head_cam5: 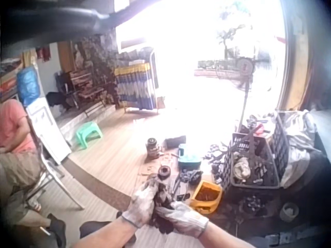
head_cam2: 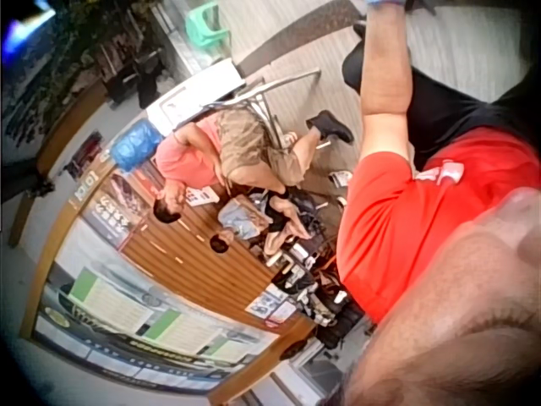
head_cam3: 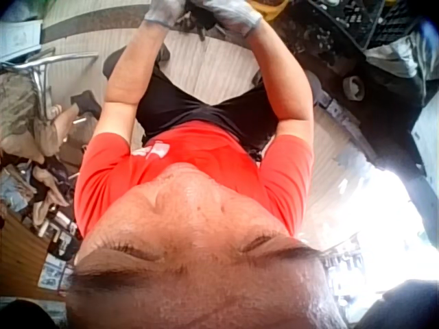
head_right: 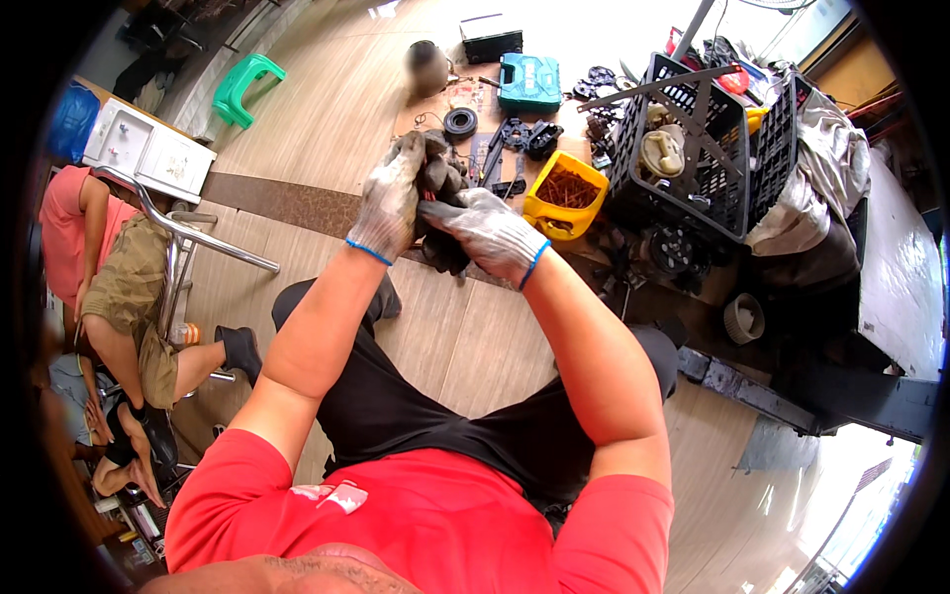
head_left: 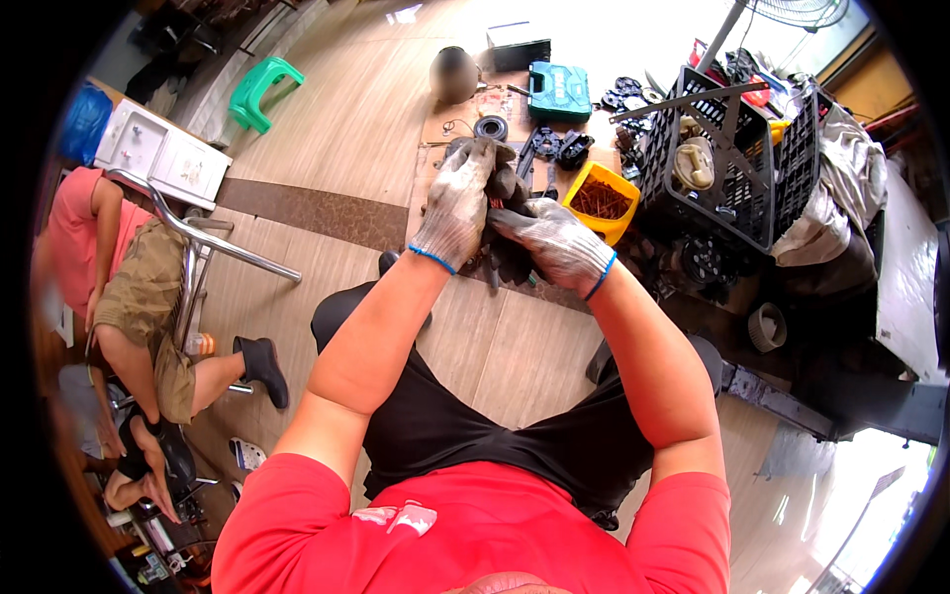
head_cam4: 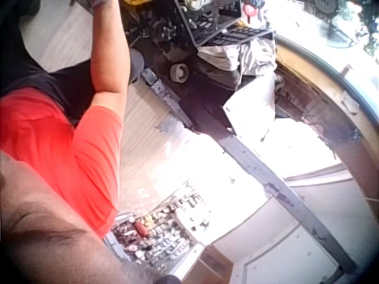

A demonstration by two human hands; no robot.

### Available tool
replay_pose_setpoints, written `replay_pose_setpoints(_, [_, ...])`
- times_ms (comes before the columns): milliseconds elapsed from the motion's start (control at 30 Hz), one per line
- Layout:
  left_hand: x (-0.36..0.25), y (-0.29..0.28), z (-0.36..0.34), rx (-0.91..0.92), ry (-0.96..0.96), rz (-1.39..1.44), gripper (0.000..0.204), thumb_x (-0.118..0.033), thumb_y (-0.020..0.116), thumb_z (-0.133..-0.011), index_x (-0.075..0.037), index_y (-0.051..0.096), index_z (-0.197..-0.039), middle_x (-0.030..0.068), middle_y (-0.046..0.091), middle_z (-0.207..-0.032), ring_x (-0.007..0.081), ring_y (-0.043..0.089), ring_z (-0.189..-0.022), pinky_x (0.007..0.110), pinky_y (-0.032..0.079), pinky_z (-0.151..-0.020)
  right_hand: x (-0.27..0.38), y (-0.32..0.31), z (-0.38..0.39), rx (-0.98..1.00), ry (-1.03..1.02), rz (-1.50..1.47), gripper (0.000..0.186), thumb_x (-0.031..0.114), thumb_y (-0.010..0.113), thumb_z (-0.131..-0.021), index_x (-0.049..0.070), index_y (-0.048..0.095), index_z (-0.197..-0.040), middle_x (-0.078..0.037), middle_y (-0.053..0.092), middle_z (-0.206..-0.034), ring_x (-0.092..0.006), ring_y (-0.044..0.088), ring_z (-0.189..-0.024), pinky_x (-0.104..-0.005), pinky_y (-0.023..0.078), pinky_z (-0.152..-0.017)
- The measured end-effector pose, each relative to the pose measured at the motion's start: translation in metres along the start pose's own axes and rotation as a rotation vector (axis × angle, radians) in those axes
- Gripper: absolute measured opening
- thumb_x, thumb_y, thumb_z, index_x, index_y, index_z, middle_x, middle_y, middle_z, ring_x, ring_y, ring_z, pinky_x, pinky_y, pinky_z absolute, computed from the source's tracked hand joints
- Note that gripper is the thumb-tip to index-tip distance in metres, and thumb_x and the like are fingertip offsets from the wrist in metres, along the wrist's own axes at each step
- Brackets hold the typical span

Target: The person repairs an alternator by disassembling its components, manipulating the internal wires, and using a screwdriver and pliers while sitting on the floor.

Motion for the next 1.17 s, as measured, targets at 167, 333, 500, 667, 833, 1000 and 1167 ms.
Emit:
replay_pose_setpoints(167, [0.005,-0.001,-0.006,-0.052,-0.017,-0.003,0.035,-0.042,0.051,-0.106,-0.007,0.057,-0.101,0.0011,0.044,-0.069,0.0177,0.052,-0.064,0.034,0.05,-0.064,-0.002,-0.001,-0.006,-0.043,-0.051,0.192,0.025,0.022,0.066,-0.097,0.001,0.068,-0.112,0.0,0.067,-0.094,-0.0084,0.057,-0.082,-0.0265,0.049,-0.074])
replay_pose_setpoints(333, [0.011,-0.008,-0.011,-0.136,-0.006,0.028,0.036,-0.042,0.051,-0.106,-0.007,0.057,-0.101,0.001,0.049,-0.069,0.0168,0.055,-0.063,0.032,0.048,-0.06,0.002,-0.004,-0.003,-0.083,-0.045,0.371,0.028,0.023,0.064,-0.098,-0.002,0.066,-0.111,-0.001,0.067,-0.092,-0.0092,0.056,-0.079,-0.0279,0.049,-0.074])
replay_pose_setpoints(500, [0.01,-0.028,-0.019,-0.205,0.088,-0.003,0.037,-0.045,0.047,-0.107,-0.01,0.059,-0.105,0.0025,0.062,-0.077,0.0152,0.061,-0.069,0.03,0.049,-0.063,0.018,-0.011,0.01,-0.182,0.056,0.179,0.032,0.029,0.06,-0.101,0.0,0.067,-0.113,-0.009,0.073,-0.091,-0.0194,0.065,-0.077,-0.0355,0.051,-0.067])
replay_pose_setpoints(667, [0.016,-0.018,-0.02,-0.269,0.206,-0.185,0.035,-0.04,0.048,-0.107,-0.007,0.059,-0.107,0.0065,0.067,-0.083,0.0194,0.068,-0.078,0.034,0.056,-0.069,-0.003,-0.013,-0.009,-0.292,-0.338,0.838,0.037,0.034,0.064,-0.097,-0.001,0.068,-0.104,-0.025,0.068,-0.084,-0.0368,0.068,-0.077,-0.0427,0.052,-0.069])
replay_pose_setpoints(833, [0.012,-0.012,-0.014,-0.213,0.111,0.002,0.033,-0.035,0.05,-0.107,-0.005,0.06,-0.107,0.009,0.067,-0.086,0.024,0.07,-0.081,0.039,0.059,-0.076,0.001,0.001,-0.003,-0.325,-0.483,1.271,0.023,0.024,0.061,-0.096,0.005,0.069,-0.104,-0.025,0.068,-0.091,-0.0409,0.066,-0.081,-0.0458,0.052,-0.067])
replay_pose_setpoints(1000, [0.012,-0.011,-0.016,-0.012,0.083,0.132,0.031,-0.033,0.048,-0.107,-0.005,0.06,-0.107,0.0073,0.064,-0.085,0.0242,0.066,-0.081,0.042,0.057,-0.077,-0.007,-0.017,-0.014,-0.229,-0.226,0.711,0.021,0.018,0.06,-0.097,0.001,0.071,-0.103,-0.013,0.069,-0.086,-0.0181,0.062,-0.069,-0.0335,0.049,-0.062])
replay_pose_setpoints(1167, [-0.001,-0.007,-0.012,0.204,-0.031,0.297,0.029,-0.034,0.049,-0.106,-0.007,0.059,-0.112,0.0068,0.063,-0.084,0.0256,0.065,-0.083,0.042,0.055,-0.082,-0.012,-0.024,-0.012,-0.133,-0.171,0.509,0.023,0.026,0.064,-0.098,0.007,0.073,-0.107,-0.005,0.069,-0.086,-0.0148,0.059,-0.072,-0.0286,0.049,-0.067])
Point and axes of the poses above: each hand's wrist, its own z-axis away from the middle knuckle, its own y-axis out of the palm, x = y × z, the point moved 3 cm from there along -z, towards the middle knuckle
